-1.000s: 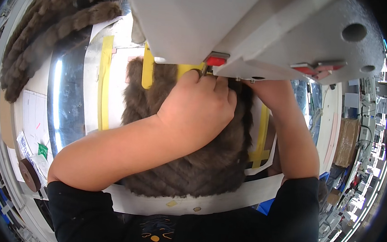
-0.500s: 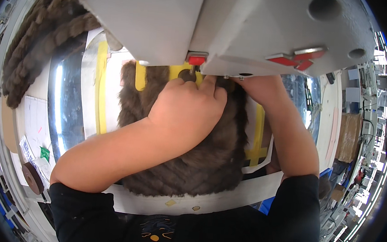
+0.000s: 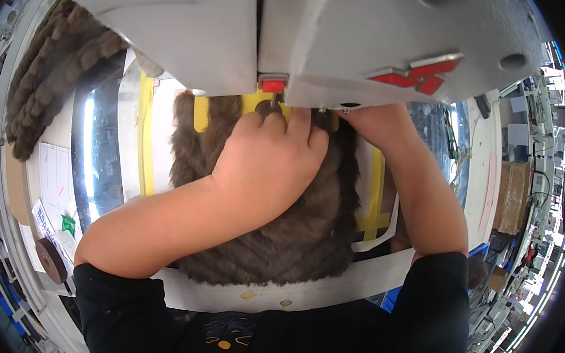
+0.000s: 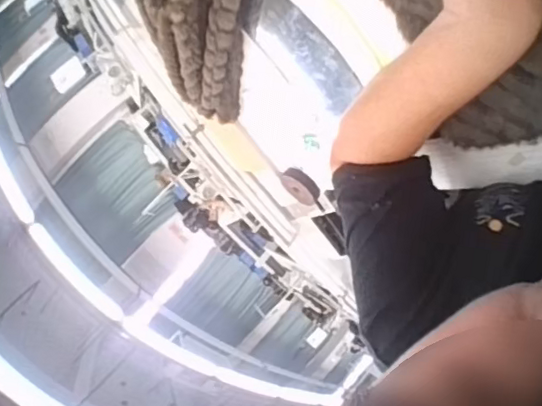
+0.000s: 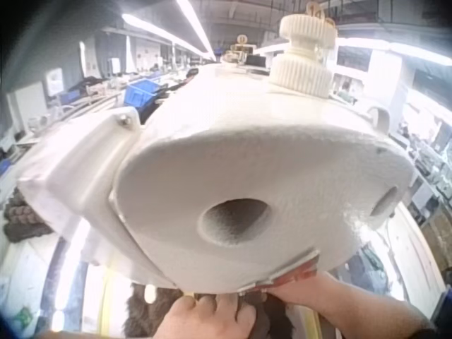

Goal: Sewing pieces of textured brown fur or leather together using an industrial sewing machine.

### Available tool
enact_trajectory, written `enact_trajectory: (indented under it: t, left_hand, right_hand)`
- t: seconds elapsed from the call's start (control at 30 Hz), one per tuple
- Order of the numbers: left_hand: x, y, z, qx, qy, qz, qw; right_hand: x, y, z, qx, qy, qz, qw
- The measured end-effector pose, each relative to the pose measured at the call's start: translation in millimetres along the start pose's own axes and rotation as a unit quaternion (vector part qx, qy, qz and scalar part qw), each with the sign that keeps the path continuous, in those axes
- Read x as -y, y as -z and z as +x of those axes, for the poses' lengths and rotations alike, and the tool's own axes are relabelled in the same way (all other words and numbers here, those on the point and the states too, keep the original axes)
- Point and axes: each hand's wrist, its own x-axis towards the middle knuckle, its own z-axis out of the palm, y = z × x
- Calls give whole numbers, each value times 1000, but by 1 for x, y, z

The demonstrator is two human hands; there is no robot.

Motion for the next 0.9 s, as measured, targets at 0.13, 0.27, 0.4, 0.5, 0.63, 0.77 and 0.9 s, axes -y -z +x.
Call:
enact_trajectory:
  t: [0.13, 0.27, 0.4, 0.5, 0.63, 0.77, 0.9]
  left_hand:
    - [0, -1, 0, -40, -14, 15, 999]
    - [1, -2, 1, 2, 2, 16, 1000]
    - [3, -1, 3, 3, -4, -4, 1000]
    - [4, -2, 3, 2, -7, -15, 1000]
    - [1, 1, 4, 21, 3, -15, 1000]
    - [-1, -2, 5, 27, 5, 0, 1000]
    - [-1, -5, 4, 21, 7, 15, 1000]
  right_hand:
    - [0, 0, -1, 9, -19, 7, 1000]
    - [-3, -1, 0, 6, 7, -9, 1000]
    - [-6, -3, 0, 8, -3, -16, 1000]
    - [6, 3, 5, 26, -5, -2, 1000]
    - [13, 5, 5, 22, 9, -9, 1000]
    - [12, 4, 4, 10, -4, 2, 1000]
    - [14, 17, -4, 56, -104, 29, 993]
